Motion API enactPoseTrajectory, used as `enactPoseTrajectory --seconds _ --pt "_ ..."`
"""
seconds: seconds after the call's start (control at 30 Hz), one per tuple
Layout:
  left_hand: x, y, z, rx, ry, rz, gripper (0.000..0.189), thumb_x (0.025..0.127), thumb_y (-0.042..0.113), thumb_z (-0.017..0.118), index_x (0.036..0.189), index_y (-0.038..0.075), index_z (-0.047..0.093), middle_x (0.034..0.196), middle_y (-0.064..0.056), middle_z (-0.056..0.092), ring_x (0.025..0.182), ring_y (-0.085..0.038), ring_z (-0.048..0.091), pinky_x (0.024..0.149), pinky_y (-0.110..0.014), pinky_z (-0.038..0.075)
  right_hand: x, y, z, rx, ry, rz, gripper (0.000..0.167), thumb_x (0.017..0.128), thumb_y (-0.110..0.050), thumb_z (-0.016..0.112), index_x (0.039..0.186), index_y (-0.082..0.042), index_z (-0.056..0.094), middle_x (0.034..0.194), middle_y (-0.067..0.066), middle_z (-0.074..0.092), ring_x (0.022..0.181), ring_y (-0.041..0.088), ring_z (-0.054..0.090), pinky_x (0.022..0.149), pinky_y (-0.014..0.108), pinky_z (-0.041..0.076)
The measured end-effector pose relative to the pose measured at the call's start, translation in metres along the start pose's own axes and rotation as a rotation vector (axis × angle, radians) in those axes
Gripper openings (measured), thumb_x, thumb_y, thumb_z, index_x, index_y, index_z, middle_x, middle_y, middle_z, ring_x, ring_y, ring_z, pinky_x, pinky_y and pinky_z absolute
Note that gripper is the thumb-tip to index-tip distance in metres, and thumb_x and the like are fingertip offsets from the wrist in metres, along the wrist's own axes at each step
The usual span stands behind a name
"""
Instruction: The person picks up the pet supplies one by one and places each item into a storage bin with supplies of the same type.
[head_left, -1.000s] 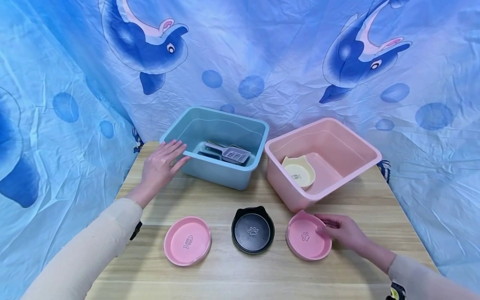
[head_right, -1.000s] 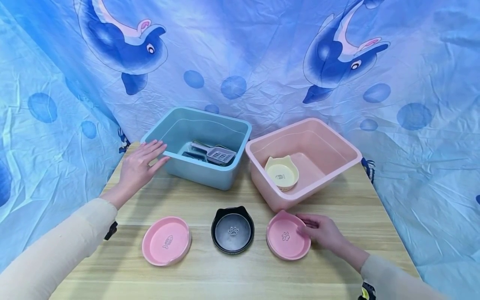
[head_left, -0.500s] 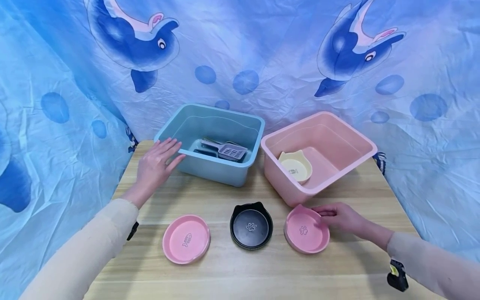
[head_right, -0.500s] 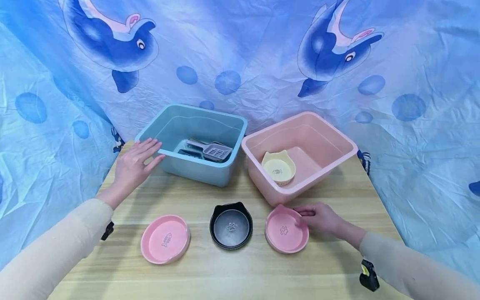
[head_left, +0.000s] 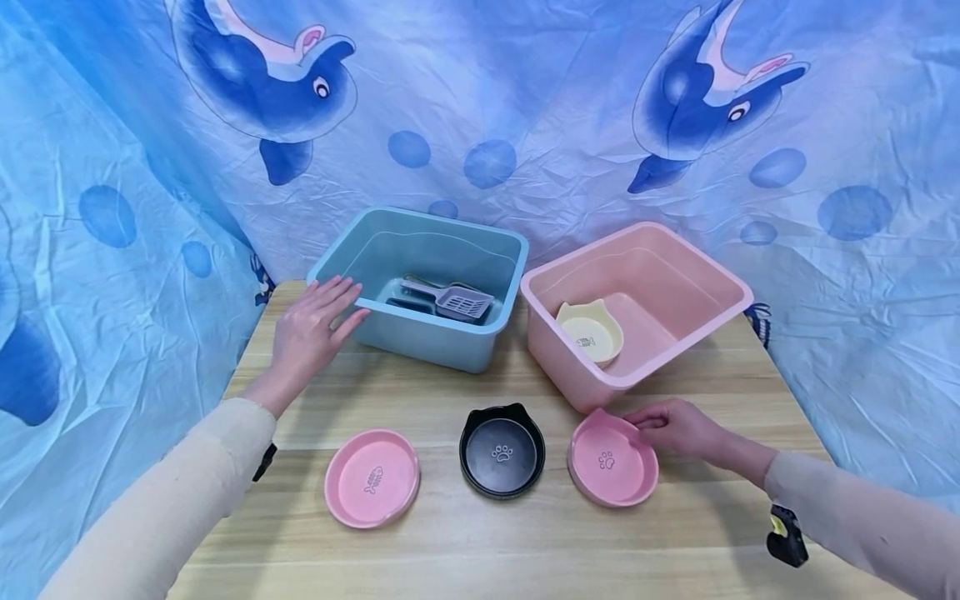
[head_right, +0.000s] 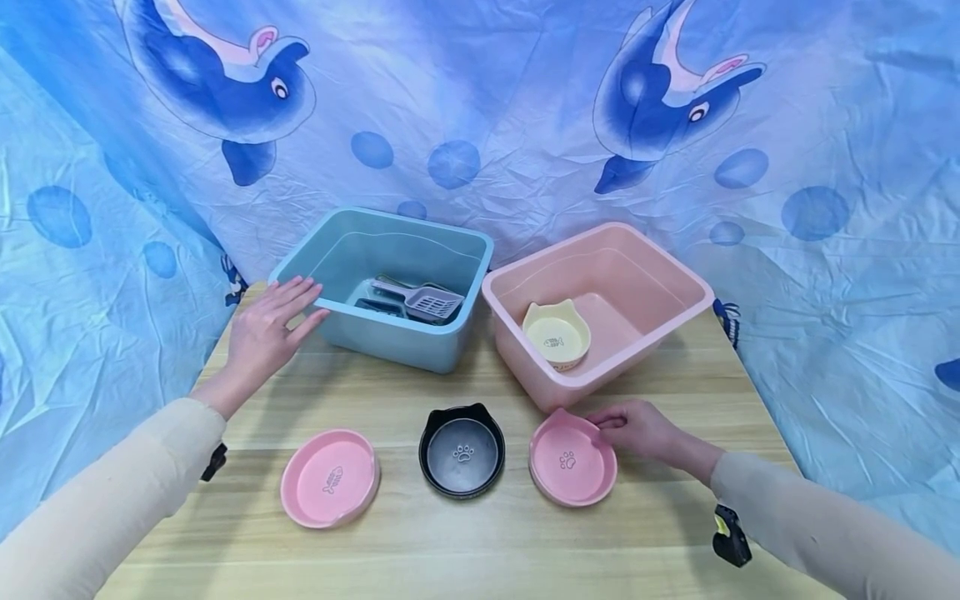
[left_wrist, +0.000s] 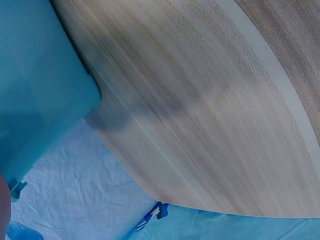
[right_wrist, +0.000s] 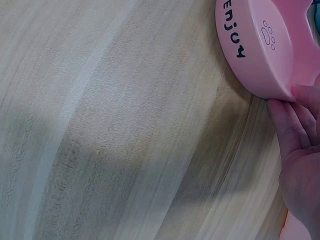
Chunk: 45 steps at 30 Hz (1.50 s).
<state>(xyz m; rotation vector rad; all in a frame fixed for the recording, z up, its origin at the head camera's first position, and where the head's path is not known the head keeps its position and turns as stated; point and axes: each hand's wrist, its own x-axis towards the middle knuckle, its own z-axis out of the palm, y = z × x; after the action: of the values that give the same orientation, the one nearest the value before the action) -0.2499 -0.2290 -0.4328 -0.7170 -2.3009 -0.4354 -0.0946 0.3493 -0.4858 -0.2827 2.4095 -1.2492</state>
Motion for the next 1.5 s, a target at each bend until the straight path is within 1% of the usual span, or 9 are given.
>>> enactPoseTrajectory --seconds 0.1,0.33,0.57,0.77,0.87,1.03,1.2,1.37,1.5 --pt "0.000 0.000 0.000 0.001 0.000 0.002 0.056 0.083 0.023 0.091 0.134 0.007 0.075 0.134 -0.018 0.072 0.128 -0.039 0.068 0.117 -0.056 0.048 0.002 -0.002 -0.001 -0.038 0.000 0.002 0.032 0.095 -0.004 0.076 0.124 0.010 0.074 0.108 0.016 0.081 0.091 0.013 0.077 0.076 0.023 0.062" --pt "0.001 0.000 0.000 -0.003 0.001 -0.003 0.056 0.083 0.020 0.092 0.134 0.007 0.075 0.135 -0.018 0.071 0.128 -0.039 0.068 0.116 -0.057 0.048 0.002 -0.003 -0.002 -0.024 -0.003 0.021 0.032 0.095 -0.004 0.077 0.124 0.009 0.074 0.108 0.014 0.082 0.092 0.016 0.078 0.077 0.024 0.063" --pt "0.001 -0.001 0.001 -0.002 0.004 0.006 0.056 0.082 0.021 0.092 0.133 0.007 0.075 0.134 -0.018 0.072 0.127 -0.040 0.068 0.115 -0.058 0.049 -0.002 -0.002 -0.005 -0.037 -0.008 0.005 0.030 0.093 -0.004 0.078 0.120 0.007 0.076 0.105 0.012 0.082 0.088 0.015 0.077 0.074 0.024 0.063" --pt "0.001 -0.003 0.003 -0.009 0.022 0.022 0.055 0.083 0.023 0.092 0.132 0.007 0.075 0.134 -0.018 0.072 0.127 -0.040 0.068 0.116 -0.057 0.048 -0.010 -0.007 -0.013 -0.078 -0.025 -0.008 0.027 0.092 -0.004 0.079 0.118 0.005 0.078 0.109 0.012 0.082 0.098 0.019 0.078 0.080 0.023 0.062" --pt "0.001 -0.003 0.003 -0.012 0.019 0.025 0.054 0.083 0.024 0.091 0.132 0.007 0.076 0.134 -0.018 0.072 0.127 -0.041 0.068 0.116 -0.057 0.048 -0.016 -0.012 -0.019 -0.059 -0.045 0.004 0.028 0.094 -0.004 0.078 0.120 0.005 0.078 0.110 0.013 0.081 0.098 0.019 0.077 0.080 0.023 0.062" --pt "0.001 -0.003 0.002 -0.005 -0.001 0.007 0.054 0.084 0.025 0.090 0.133 0.007 0.075 0.135 -0.017 0.071 0.128 -0.040 0.068 0.117 -0.057 0.047 -0.028 -0.025 -0.031 -0.012 -0.088 0.024 0.029 0.096 -0.004 0.077 0.123 0.005 0.077 0.110 0.013 0.081 0.091 0.014 0.076 0.078 0.027 0.064" --pt "0.002 -0.002 0.001 0.001 -0.019 -0.008 0.053 0.086 0.025 0.090 0.134 0.008 0.074 0.136 -0.018 0.071 0.129 -0.040 0.067 0.117 -0.058 0.047 -0.045 -0.044 -0.051 -0.063 -0.110 0.012 0.028 0.096 -0.006 0.077 0.123 0.003 0.077 0.102 0.007 0.081 0.089 0.011 0.075 0.078 0.028 0.065" --pt "0.001 -0.002 0.001 0.002 -0.028 -0.015 0.054 0.086 0.025 0.090 0.134 0.008 0.074 0.136 -0.018 0.071 0.130 -0.040 0.066 0.118 -0.057 0.046 -0.066 -0.065 -0.075 -0.048 -0.131 0.025 0.029 0.097 -0.005 0.074 0.125 0.005 0.076 0.106 0.011 0.082 0.094 0.012 0.078 0.079 0.029 0.066" --pt "0.002 -0.002 0.002 -0.003 -0.016 -0.009 0.055 0.084 0.025 0.091 0.134 0.008 0.075 0.135 -0.018 0.071 0.129 -0.040 0.067 0.118 -0.058 0.046 -0.083 -0.084 -0.095 -0.026 -0.138 0.004 0.028 0.100 -0.001 0.071 0.126 0.009 0.073 0.108 0.013 0.082 0.095 0.013 0.079 0.078 0.032 0.067"
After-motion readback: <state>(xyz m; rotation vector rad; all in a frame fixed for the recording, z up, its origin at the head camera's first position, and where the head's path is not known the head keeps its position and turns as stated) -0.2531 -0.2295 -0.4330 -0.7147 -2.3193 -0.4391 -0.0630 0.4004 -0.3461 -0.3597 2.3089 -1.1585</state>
